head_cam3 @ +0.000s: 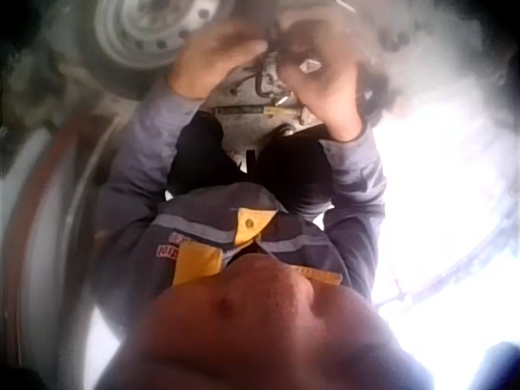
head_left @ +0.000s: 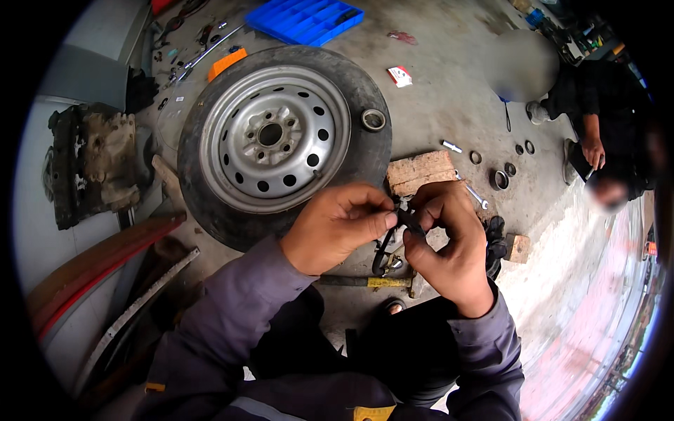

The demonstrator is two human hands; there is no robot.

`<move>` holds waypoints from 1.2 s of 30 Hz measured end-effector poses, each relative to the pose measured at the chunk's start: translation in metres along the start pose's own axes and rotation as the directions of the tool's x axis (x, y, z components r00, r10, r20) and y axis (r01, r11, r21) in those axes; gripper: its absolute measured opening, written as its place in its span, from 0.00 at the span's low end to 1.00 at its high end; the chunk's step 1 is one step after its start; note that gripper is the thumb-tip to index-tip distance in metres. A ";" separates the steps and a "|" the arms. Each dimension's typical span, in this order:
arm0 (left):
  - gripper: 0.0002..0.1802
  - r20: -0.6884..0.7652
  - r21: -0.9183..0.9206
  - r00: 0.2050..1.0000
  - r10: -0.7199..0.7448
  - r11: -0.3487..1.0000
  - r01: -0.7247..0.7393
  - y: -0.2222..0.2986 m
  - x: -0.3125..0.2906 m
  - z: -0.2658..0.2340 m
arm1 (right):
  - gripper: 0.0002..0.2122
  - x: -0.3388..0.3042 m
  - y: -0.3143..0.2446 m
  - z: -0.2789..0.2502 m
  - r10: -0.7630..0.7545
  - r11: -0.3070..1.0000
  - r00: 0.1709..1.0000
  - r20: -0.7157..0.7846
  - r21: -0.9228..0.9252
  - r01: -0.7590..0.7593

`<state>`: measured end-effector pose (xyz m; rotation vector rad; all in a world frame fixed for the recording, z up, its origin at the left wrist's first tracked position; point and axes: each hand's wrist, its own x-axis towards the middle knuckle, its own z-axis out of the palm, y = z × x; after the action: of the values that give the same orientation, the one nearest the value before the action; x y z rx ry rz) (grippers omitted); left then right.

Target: The person wraps a small electrical wire with black electrical tape. They hold the wire in one hand and the tape roll in the other, carefully winding the tape around the wire's end to insulate it. The task is performed in a workshop setting with a car wheel and other parts visible on the floor.

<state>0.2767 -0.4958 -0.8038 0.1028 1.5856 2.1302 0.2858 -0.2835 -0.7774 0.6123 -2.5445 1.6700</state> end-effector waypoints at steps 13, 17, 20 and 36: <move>0.09 -0.068 -0.071 0.988 0.139 0.987 -0.144 0.000 -0.002 0.019 | 0.06 -0.002 -0.010 -0.001 0.436 0.761 0.899 0.048 0.513 -0.397; 0.17 -0.055 0.493 0.849 0.526 0.754 -0.435 -0.004 0.001 0.025 | 0.06 -0.005 -0.018 0.004 0.338 0.837 0.941 0.030 0.447 -0.315; 0.19 0.067 0.596 0.815 0.576 0.632 -0.495 0.005 -0.002 0.024 | 0.07 -0.004 -0.021 0.002 0.345 0.878 0.938 0.041 0.340 -0.338; 0.09 -0.144 0.210 0.963 0.227 0.958 -0.194 0.006 -0.010 0.024 | 0.10 0.004 -0.012 -0.003 -0.072 0.990 0.997 0.002 -0.121 0.072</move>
<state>0.2917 -0.4802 -0.7887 0.1686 1.9588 2.1846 0.2857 -0.2863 -0.7647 0.6835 -2.5659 1.4812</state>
